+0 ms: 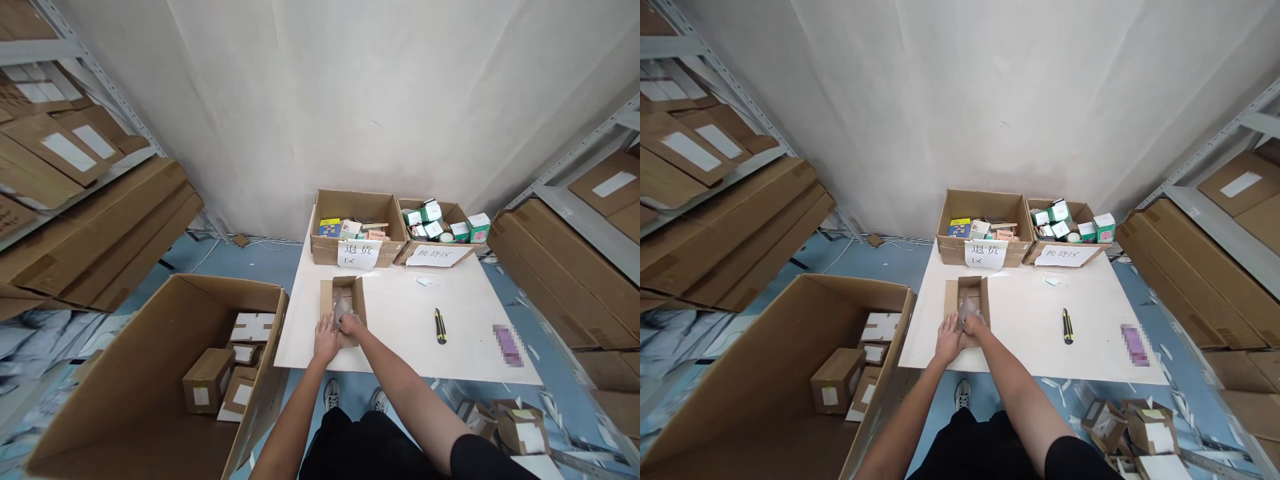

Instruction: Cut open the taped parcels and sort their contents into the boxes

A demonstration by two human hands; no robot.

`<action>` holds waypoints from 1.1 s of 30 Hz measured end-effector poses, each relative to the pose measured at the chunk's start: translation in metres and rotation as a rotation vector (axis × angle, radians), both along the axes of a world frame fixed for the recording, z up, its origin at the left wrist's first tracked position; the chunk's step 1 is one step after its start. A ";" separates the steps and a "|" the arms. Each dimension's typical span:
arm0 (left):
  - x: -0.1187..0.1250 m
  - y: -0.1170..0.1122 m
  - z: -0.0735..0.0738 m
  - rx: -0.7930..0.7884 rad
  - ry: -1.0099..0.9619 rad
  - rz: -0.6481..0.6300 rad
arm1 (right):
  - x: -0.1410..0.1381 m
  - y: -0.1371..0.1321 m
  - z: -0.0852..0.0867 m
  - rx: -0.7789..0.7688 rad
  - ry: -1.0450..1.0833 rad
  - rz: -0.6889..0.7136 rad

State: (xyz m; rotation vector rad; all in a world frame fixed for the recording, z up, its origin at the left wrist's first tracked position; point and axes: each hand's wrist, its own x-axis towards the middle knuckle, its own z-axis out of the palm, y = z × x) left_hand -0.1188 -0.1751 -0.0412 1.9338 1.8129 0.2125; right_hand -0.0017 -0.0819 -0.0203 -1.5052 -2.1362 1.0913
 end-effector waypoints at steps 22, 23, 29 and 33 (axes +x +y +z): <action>0.185 0.032 0.093 0.260 -0.261 -0.487 | 0.242 -0.125 0.056 0.430 -0.312 -0.675; 0.206 0.031 0.099 0.274 -0.257 -0.523 | 0.262 -0.134 0.059 0.457 -0.310 -0.717; 0.377 -0.015 0.123 0.333 -0.300 -0.755 | 0.408 -0.224 0.072 0.513 -0.352 -1.021; 0.510 -0.080 0.122 0.369 -0.299 -0.952 | 0.512 -0.315 0.066 0.493 -0.393 -1.219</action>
